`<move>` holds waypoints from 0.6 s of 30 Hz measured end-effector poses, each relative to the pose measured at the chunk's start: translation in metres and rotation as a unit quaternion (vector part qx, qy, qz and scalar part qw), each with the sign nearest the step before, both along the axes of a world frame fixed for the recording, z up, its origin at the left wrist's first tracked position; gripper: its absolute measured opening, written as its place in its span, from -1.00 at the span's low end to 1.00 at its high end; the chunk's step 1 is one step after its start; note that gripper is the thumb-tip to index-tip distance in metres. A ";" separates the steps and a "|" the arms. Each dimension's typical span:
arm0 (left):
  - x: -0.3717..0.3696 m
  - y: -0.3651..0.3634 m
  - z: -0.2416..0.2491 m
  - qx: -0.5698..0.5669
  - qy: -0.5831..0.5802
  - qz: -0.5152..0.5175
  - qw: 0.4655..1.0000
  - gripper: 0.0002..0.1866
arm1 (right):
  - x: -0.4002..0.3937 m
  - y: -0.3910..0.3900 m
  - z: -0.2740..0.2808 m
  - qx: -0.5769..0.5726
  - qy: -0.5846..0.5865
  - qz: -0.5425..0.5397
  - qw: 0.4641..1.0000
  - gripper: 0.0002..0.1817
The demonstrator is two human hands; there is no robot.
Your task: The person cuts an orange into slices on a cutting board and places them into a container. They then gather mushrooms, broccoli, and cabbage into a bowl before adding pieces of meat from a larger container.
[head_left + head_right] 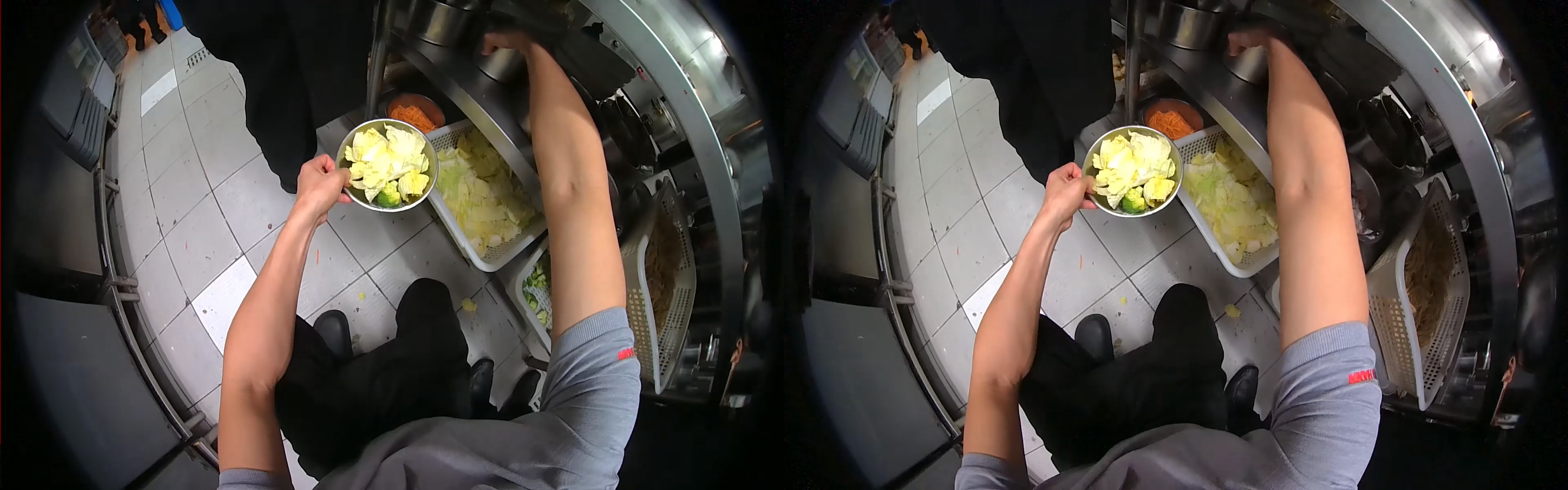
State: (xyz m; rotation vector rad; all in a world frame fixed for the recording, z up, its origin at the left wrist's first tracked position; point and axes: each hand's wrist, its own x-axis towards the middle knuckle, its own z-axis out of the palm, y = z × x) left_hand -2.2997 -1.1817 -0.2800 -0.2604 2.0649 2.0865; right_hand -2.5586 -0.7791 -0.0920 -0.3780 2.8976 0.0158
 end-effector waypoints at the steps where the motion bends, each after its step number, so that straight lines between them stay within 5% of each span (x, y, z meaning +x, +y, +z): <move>1: 0.001 0.001 0.003 0.000 0.001 -0.001 1.000 -0.76 | 0.009 -0.009 0.010 0.013 -0.025 -0.010 1.000 -0.57; 7: 0.005 0.005 0.008 -0.005 0.004 -0.007 1.000 -0.75 | 0.077 -0.073 0.048 0.203 0.037 -0.052 0.977 -0.51; 11: 0.006 0.007 0.008 -0.017 0.008 -0.012 1.000 -0.74 | 0.014 -0.007 0.026 0.077 -0.019 -0.043 0.996 -0.35; 16: 0.005 0.010 0.004 -0.006 0.012 0.003 1.000 -0.76 | 0.057 -0.037 0.002 -0.101 0.219 -0.074 0.968 -0.16; 18: 0.005 0.013 0.005 -0.002 0.012 0.004 1.000 -0.77 | 0.078 -0.058 0.020 -0.097 0.213 -0.128 0.964 -0.13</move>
